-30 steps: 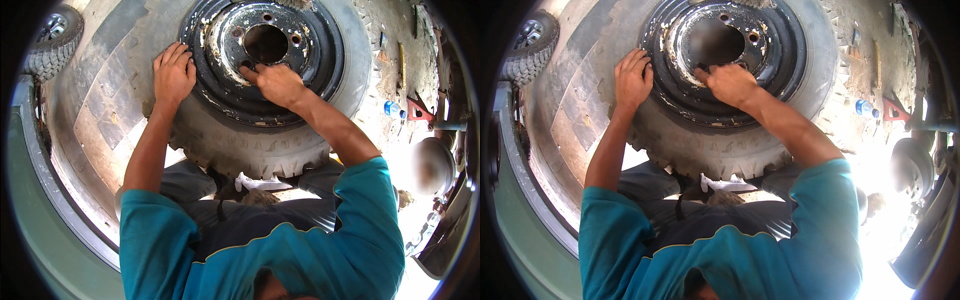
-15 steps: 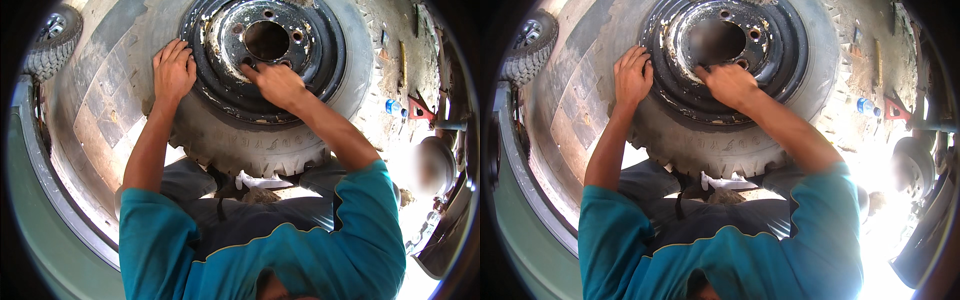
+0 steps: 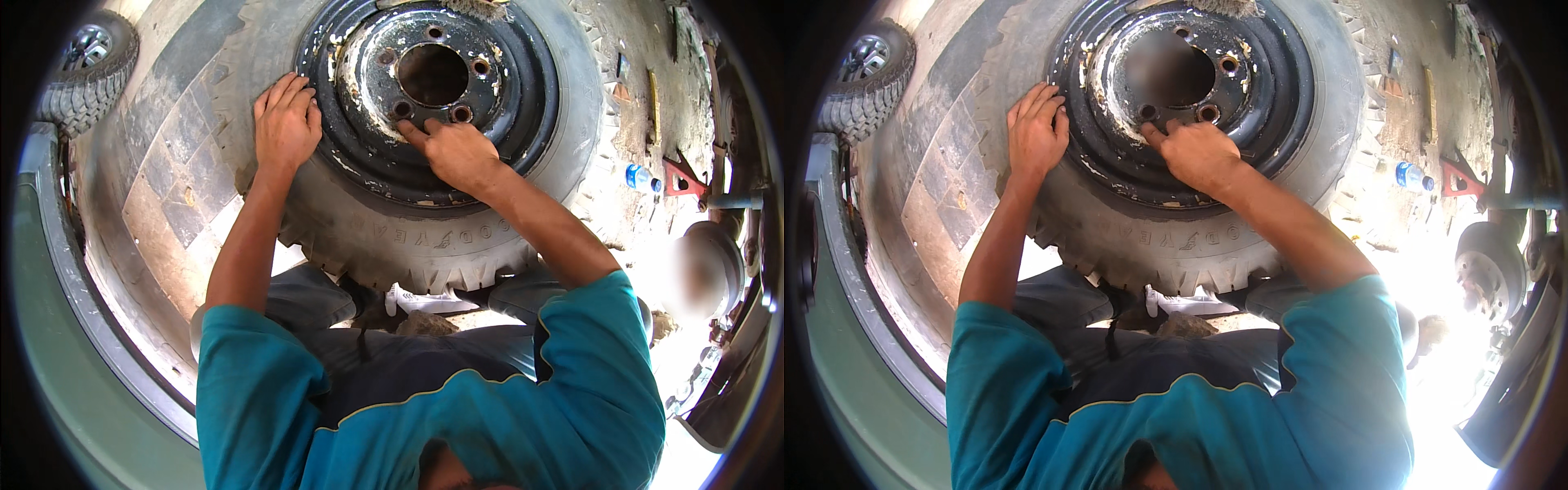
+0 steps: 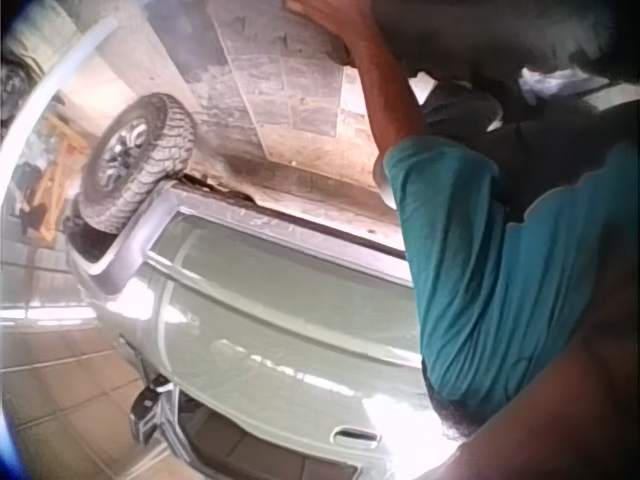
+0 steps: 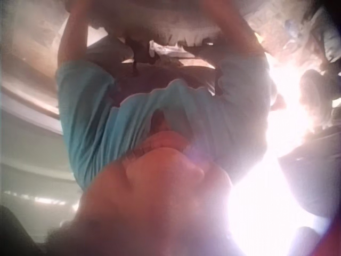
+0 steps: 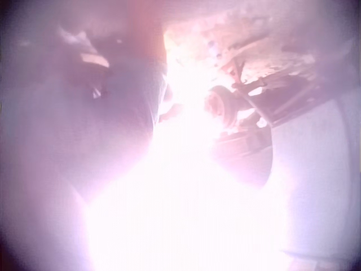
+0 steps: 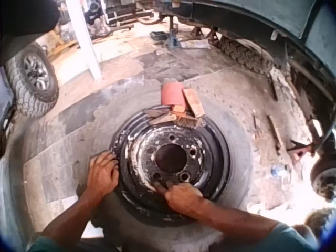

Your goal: The person scrapes debris and residue from the inner rim of a large tire using a small metal tool. They work around the bolt holes and the central hub area, then briefly handle a piece of cardboard on the ground.

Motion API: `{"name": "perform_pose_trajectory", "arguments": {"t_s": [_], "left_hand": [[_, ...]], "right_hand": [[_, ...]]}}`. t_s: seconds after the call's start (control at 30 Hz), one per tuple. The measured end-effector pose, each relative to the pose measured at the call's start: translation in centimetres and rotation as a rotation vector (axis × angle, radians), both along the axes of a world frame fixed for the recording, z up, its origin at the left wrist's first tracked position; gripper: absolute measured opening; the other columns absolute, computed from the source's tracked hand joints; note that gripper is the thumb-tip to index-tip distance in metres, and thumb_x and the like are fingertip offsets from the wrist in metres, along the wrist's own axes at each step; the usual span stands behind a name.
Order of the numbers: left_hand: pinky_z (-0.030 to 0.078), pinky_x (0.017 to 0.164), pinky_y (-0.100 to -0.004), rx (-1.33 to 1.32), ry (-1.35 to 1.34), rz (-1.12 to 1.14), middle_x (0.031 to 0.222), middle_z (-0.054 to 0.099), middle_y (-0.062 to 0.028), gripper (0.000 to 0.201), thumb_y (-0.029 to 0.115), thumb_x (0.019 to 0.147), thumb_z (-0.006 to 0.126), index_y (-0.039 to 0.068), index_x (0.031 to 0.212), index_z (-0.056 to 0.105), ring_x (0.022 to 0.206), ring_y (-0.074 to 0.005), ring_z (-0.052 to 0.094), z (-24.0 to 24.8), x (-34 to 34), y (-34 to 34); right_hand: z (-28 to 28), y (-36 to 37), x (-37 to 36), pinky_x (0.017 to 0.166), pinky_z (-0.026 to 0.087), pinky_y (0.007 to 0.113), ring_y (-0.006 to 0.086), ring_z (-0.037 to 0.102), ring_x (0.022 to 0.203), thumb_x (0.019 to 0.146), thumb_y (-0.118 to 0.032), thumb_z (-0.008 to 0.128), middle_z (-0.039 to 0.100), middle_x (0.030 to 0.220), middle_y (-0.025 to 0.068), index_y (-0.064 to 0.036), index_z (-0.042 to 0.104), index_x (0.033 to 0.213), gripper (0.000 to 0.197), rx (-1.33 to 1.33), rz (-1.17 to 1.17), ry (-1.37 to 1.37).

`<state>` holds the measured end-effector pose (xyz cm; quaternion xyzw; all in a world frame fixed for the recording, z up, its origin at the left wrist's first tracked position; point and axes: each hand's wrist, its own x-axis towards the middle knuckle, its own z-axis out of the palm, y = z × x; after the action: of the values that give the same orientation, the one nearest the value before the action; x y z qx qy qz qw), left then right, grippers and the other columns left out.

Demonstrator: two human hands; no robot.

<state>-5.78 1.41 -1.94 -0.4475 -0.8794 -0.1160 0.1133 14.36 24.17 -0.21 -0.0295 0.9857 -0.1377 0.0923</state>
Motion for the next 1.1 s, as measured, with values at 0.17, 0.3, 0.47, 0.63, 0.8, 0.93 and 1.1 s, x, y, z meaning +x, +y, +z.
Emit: {"name": "perform_pose_trajectory", "arguments": {"t_s": [0.17, 0.3, 0.47, 0.63, 0.8, 0.93, 1.1], "left_hand": [[0.037, 0.118, -0.0437, -0.012, -0.021, -0.009, 0.132, 0.075, -0.0072, 0.023, 0.015, 0.094, 0.066, 0.005, 0.109, 0.080, 0.138, -0.0237, 0.059, 0.2, 0.4, -0.1], [0.038, 0.117, -0.0438, -0.004, -0.008, -0.005, 0.132, 0.075, -0.0070, 0.022, 0.015, 0.093, 0.066, 0.005, 0.108, 0.080, 0.138, -0.0234, 0.059, 0.1, 0.4, -0.1], [0.038, 0.117, -0.0438, 0.000, -0.021, -0.006, 0.132, 0.074, -0.0066, 0.022, 0.016, 0.093, 0.067, 0.005, 0.108, 0.080, 0.138, -0.0231, 0.059, 0.1, 0.2, -0.1], [0.037, 0.118, -0.0434, 0.014, -0.025, 0.000, 0.132, 0.074, -0.0061, 0.024, 0.017, 0.093, 0.066, 0.005, 0.108, 0.080, 0.139, -0.0219, 0.059, -0.1, 0.5, -0.2], [0.037, 0.119, -0.0431, -0.006, -0.028, 0.011, 0.132, 0.074, -0.0052, 0.024, 0.017, 0.094, 0.065, 0.006, 0.109, 0.080, 0.139, -0.0208, 0.058, 0.0, 0.2, -0.3], [0.036, 0.120, -0.0430, -0.007, -0.026, 0.019, 0.133, 0.074, -0.0045, 0.024, 0.017, 0.094, 0.064, 0.006, 0.109, 0.080, 0.139, -0.0206, 0.058, 0.0, 0.6, -0.4], [0.037, 0.119, -0.0432, 0.008, -0.037, 0.016, 0.134, 0.074, -0.0046, 0.025, 0.017, 0.095, 0.064, 0.006, 0.109, 0.081, 0.139, -0.0208, 0.058, -0.2, 0.3, -0.3]], "right_hand": [[-0.8, -0.7, -1.9, 0.074, 0.063, 0.049, 0.0361, 0.078, 0.085, 0.096, -0.008, 0.055, 0.072, 0.104, 0.0160, -0.0193, 0.053, 0.156, 0.061, 0.008, -0.024, -0.021], [-0.6, -0.4, -0.1, 0.075, 0.063, 0.050, 0.0363, 0.077, 0.083, 0.097, -0.008, 0.056, 0.072, 0.105, 0.0169, -0.0170, 0.054, 0.152, 0.056, 0.031, 0.010, 0.015], [0.5, -0.3, -1.4, 0.075, 0.065, 0.049, 0.0373, 0.077, 0.085, 0.097, -0.008, 0.056, 0.072, 0.107, 0.0175, -0.0162, 0.055, 0.150, 0.053, -0.023, -0.021, -0.042], [0.1, 0.5, 0.9, 0.075, 0.065, 0.049, 0.0367, 0.077, 0.085, 0.096, -0.007, 0.057, 0.073, 0.107, 0.0174, -0.0166, 0.056, 0.150, 0.055, 0.023, 0.024, -0.058], [0.7, -0.5, -0.5, 0.074, 0.065, 0.048, 0.0358, 0.078, 0.088, 0.096, -0.006, 0.057, 0.072, 0.110, 0.0176, -0.0166, 0.055, 0.153, 0.058, 0.061, 0.022, -0.079], [0.9, -1.1, -0.4, 0.076, 0.065, 0.047, 0.0362, 0.078, 0.090, 0.098, -0.006, 0.056, 0.071, 0.112, 0.0198, -0.0149, 0.055, 0.153, 0.056, 0.065, -0.015, -0.094], [0.7, -1.8, -4.7, 0.085, 0.063, 0.049, 0.0393, 0.076, 0.097, 0.100, -0.015, 0.059, 0.070, 0.111, 0.0212, -0.0192, 0.059, 0.151, 0.051, 0.014, -0.212, -0.033]]}}
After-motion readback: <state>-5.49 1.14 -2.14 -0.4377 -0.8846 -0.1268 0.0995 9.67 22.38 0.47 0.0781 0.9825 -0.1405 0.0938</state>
